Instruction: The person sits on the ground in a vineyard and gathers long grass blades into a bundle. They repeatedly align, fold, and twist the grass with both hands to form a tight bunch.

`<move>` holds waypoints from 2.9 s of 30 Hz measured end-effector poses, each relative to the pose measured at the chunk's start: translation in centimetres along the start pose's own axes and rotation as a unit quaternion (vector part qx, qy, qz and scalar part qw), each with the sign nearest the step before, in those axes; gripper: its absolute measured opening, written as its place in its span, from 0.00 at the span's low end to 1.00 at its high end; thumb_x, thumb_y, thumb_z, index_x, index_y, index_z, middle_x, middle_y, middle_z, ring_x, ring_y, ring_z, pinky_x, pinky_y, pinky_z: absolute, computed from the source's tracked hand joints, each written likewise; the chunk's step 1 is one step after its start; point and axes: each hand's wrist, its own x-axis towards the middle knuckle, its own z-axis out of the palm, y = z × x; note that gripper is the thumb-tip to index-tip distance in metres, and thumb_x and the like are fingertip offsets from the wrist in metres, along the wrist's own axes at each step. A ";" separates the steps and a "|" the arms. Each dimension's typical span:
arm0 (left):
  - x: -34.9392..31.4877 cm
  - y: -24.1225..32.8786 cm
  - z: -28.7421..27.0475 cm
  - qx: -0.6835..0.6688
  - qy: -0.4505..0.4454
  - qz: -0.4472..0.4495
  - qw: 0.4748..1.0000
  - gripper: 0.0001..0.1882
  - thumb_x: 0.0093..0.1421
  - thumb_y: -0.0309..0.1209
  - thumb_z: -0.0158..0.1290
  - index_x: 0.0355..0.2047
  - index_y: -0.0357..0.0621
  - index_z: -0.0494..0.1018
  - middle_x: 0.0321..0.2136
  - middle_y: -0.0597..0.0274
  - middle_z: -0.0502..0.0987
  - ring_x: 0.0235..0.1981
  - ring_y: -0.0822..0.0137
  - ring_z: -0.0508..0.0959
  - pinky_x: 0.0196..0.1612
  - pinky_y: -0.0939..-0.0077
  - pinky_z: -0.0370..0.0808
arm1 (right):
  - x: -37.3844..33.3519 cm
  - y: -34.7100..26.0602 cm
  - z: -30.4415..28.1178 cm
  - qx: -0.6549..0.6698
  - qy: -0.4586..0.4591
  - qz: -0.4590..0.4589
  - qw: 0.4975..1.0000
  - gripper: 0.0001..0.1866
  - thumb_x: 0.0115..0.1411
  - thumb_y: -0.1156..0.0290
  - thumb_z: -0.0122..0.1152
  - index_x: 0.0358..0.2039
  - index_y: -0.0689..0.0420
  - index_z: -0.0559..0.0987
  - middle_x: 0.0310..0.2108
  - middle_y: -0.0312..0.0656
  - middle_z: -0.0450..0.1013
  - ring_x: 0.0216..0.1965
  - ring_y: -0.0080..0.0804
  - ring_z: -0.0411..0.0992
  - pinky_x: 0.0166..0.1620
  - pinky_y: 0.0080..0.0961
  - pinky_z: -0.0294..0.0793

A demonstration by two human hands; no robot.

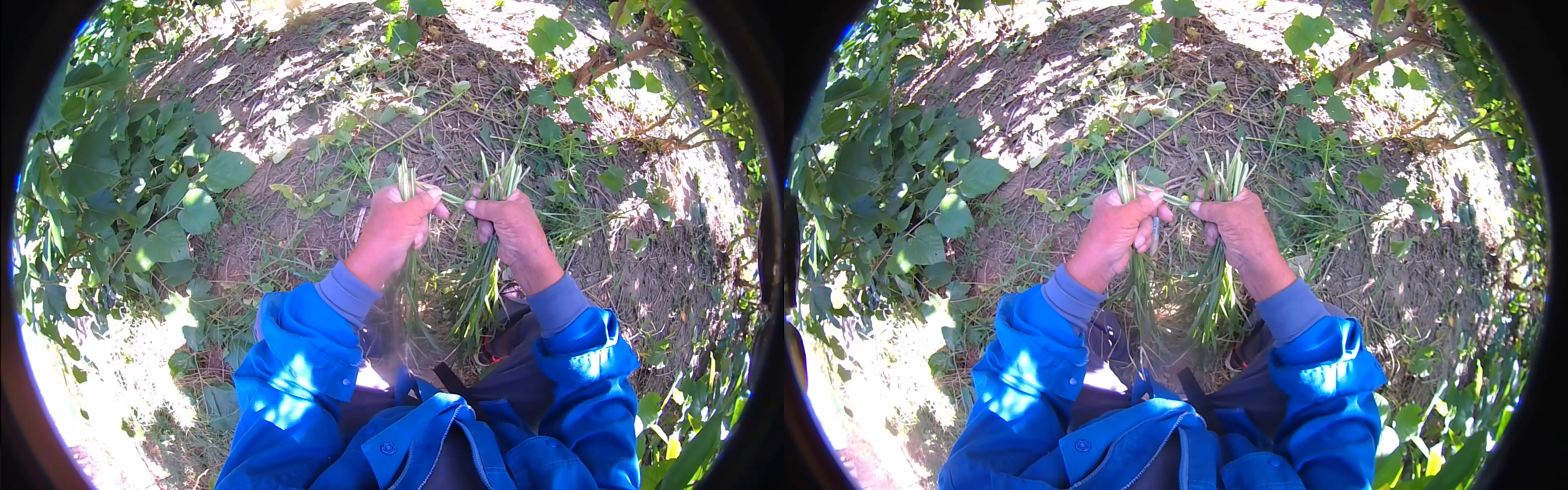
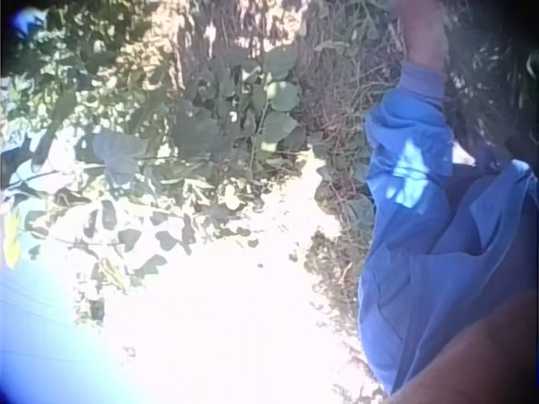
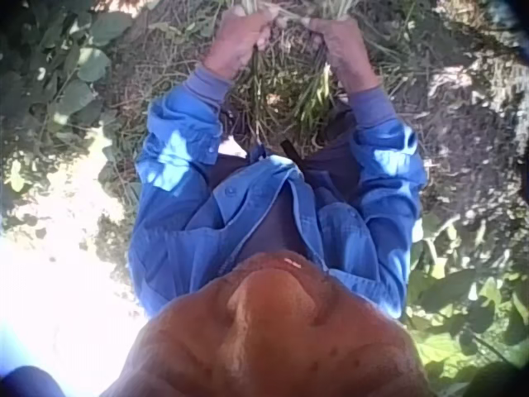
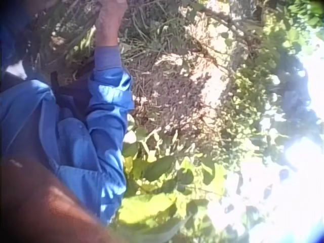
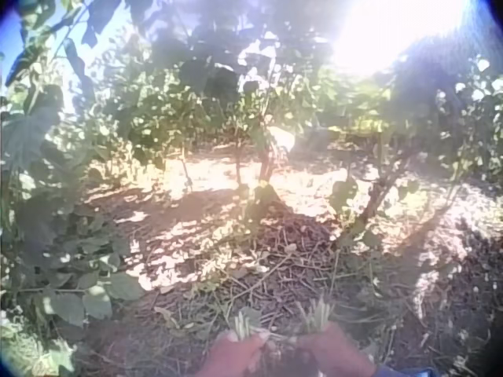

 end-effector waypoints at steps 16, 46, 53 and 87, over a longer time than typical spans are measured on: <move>-0.3 -0.4 0.1 0.000 0.021 0.014 1.000 0.06 0.65 0.28 0.53 0.32 0.39 0.70 0.25 0.60 0.77 0.11 0.81 0.65 0.14 0.84 0.63 | 0.1 -0.1 0.1 0.010 0.030 -0.011 0.999 0.11 0.53 0.81 0.66 0.36 0.58 0.75 0.19 0.31 0.69 0.14 0.18 0.63 0.18 0.19 0.62; -0.8 -0.4 1.7 0.172 0.081 0.152 0.970 0.08 0.60 0.28 0.60 0.35 0.35 0.79 0.29 0.66 0.79 0.28 0.80 0.74 0.31 0.84 0.71 | -0.6 1.4 1.5 -0.220 -0.066 -0.014 0.973 0.16 0.50 0.78 0.64 0.42 0.60 0.79 0.30 0.35 0.76 0.30 0.21 0.72 0.36 0.23 0.71; 0.1 -1.2 1.3 0.199 0.085 0.148 0.965 0.06 0.60 0.26 0.57 0.33 0.34 0.78 0.28 0.64 0.80 0.30 0.77 0.76 0.35 0.80 0.73 | 0.1 4.5 1.3 -0.291 -0.101 -0.045 0.950 0.19 0.49 0.77 0.66 0.44 0.59 0.79 0.36 0.40 0.79 0.39 0.28 0.76 0.46 0.29 0.73; -0.4 -0.2 0.8 0.031 0.070 0.038 0.996 0.08 0.64 0.31 0.54 0.35 0.38 0.73 0.24 0.62 0.75 0.12 0.80 0.64 0.14 0.84 0.61 | -0.7 1.3 1.3 -0.030 -0.182 0.082 0.979 0.12 0.54 0.76 0.62 0.40 0.59 0.76 0.26 0.36 0.75 0.18 0.19 0.68 0.21 0.16 0.66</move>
